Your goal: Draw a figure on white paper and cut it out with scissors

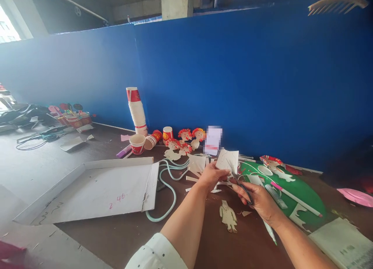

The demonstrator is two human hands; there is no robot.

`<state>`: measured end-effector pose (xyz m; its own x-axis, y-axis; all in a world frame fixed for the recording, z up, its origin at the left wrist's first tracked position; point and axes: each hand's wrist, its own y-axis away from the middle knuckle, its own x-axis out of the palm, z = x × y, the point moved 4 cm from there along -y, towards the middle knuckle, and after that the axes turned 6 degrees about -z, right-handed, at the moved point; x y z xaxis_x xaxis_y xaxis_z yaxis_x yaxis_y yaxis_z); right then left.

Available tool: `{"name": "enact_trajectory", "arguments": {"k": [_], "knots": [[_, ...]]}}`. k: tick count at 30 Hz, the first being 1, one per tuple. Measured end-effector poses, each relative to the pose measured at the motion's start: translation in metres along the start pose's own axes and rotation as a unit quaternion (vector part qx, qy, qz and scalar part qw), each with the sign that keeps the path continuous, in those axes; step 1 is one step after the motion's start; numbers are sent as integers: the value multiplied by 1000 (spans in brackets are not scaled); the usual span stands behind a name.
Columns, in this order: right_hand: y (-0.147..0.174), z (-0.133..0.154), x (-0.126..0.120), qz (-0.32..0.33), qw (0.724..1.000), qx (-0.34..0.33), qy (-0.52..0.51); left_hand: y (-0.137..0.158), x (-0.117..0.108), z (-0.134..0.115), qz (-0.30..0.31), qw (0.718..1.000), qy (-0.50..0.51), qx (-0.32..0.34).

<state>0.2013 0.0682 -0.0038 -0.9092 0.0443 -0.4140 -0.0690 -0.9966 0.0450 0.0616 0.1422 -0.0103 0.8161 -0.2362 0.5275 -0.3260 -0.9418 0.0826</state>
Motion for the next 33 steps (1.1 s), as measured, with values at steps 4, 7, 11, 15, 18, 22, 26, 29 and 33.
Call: {"name": "enact_trajectory", "arguments": {"k": [4, 7, 11, 15, 18, 22, 26, 29, 33], "knots": [[2, 2, 1, -3, 1000, 7, -3, -1, -1, 1, 3, 1000, 0, -3], [4, 6, 2, -13, 1000, 5, -12, 0, 0, 0, 8, 1000, 1, -2], [6, 9, 2, -15, 1000, 11, -13, 3, 0, -3, 9, 1000, -2, -3], [6, 10, 0, -15, 1000, 10, -4, 2, 0, -2, 13, 1000, -4, -5], [7, 11, -2, -9, 1000, 12, 8, -1, -1, 0, 13, 1000, -3, -6], [9, 14, -2, -15, 999, 6, 29, -2, -1, 1, 6, 1000, -4, -7], [9, 16, 1, -25, 999, 2, 31, 0, 0, 1, -2, 1000, 3, -1], [9, 18, 2, -27, 999, -8, 41, 0, 1, 1, -1, 1000, 7, 2], [9, 19, 1, -27, 998, -8, 51, -1, 1, 2, 2, 1000, 3, 4]]}}
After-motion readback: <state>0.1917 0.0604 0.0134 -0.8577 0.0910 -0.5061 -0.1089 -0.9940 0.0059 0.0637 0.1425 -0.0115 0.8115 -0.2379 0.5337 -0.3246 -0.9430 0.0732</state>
